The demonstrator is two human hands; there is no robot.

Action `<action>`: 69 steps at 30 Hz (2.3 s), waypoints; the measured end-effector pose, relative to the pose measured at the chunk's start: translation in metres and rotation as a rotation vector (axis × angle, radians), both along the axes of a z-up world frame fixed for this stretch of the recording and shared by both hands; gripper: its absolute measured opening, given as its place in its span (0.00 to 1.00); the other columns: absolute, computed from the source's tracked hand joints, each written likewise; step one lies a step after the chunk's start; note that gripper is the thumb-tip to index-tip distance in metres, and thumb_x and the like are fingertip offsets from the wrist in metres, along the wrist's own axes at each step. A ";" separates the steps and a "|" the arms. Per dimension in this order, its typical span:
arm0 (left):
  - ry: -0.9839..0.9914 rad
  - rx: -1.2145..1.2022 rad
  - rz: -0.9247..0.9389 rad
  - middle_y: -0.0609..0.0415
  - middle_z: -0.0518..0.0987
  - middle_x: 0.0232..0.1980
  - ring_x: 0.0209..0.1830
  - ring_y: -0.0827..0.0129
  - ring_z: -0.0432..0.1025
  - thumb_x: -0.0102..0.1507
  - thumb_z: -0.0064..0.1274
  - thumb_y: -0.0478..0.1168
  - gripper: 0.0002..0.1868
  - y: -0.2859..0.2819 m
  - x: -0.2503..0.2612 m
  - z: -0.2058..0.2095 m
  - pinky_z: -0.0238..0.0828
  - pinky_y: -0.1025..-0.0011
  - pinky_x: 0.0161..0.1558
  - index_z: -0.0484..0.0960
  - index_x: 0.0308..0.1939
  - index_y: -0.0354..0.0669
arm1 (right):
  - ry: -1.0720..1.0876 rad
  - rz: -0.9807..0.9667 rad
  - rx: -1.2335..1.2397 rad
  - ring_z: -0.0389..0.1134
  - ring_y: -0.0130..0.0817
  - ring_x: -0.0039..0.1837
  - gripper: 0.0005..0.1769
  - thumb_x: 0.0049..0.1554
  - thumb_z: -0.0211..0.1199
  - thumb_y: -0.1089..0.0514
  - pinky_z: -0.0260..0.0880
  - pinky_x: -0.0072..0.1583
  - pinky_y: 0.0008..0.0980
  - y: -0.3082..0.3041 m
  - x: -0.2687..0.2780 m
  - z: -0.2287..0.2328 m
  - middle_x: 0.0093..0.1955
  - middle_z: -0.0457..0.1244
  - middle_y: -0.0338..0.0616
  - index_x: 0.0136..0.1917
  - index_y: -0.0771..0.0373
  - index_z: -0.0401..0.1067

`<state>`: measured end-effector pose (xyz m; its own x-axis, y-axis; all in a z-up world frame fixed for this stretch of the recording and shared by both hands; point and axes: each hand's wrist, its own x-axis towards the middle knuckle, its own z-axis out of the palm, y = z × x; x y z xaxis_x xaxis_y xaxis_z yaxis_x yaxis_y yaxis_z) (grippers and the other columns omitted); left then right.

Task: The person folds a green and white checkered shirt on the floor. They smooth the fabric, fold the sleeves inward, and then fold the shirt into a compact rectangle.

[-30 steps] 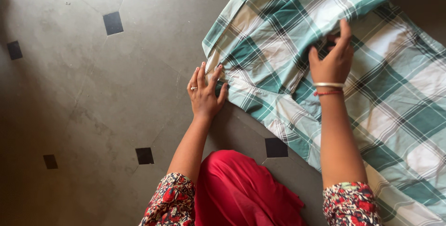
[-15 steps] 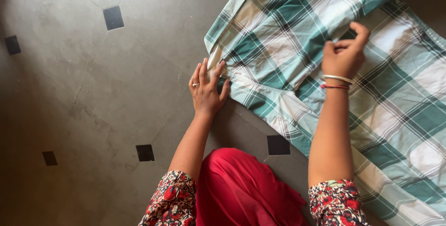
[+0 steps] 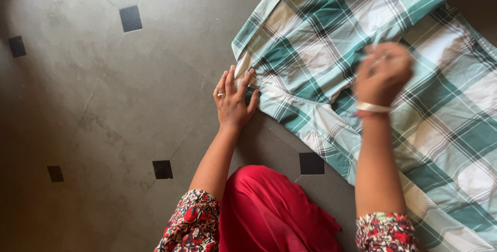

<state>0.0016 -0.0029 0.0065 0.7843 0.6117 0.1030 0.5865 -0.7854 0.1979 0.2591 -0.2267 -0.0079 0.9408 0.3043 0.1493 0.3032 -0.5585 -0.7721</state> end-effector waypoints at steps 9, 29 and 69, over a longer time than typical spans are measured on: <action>-0.013 0.002 -0.008 0.47 0.60 0.79 0.79 0.52 0.54 0.65 0.56 0.57 0.31 0.001 0.001 -0.001 0.47 0.53 0.73 0.70 0.73 0.70 | -0.033 0.614 -0.640 0.23 0.41 0.88 0.39 0.68 0.25 0.33 0.21 0.83 0.56 0.018 0.020 0.013 0.89 0.25 0.43 0.86 0.47 0.29; -0.018 -0.011 -0.001 0.47 0.61 0.79 0.79 0.52 0.55 0.64 0.55 0.56 0.32 -0.002 0.007 0.003 0.48 0.53 0.73 0.69 0.73 0.70 | -0.236 0.901 -0.463 0.32 0.45 0.87 0.37 0.66 0.38 0.38 0.27 0.80 0.61 0.044 -0.009 -0.009 0.88 0.35 0.50 0.85 0.49 0.43; -0.063 -0.023 -0.018 0.45 0.61 0.80 0.80 0.51 0.55 0.68 0.55 0.56 0.30 -0.003 0.004 0.001 0.48 0.53 0.74 0.70 0.74 0.65 | -0.300 0.616 -0.546 0.35 0.50 0.87 0.48 0.67 0.47 0.31 0.32 0.82 0.53 0.075 -0.149 -0.012 0.87 0.37 0.58 0.86 0.64 0.40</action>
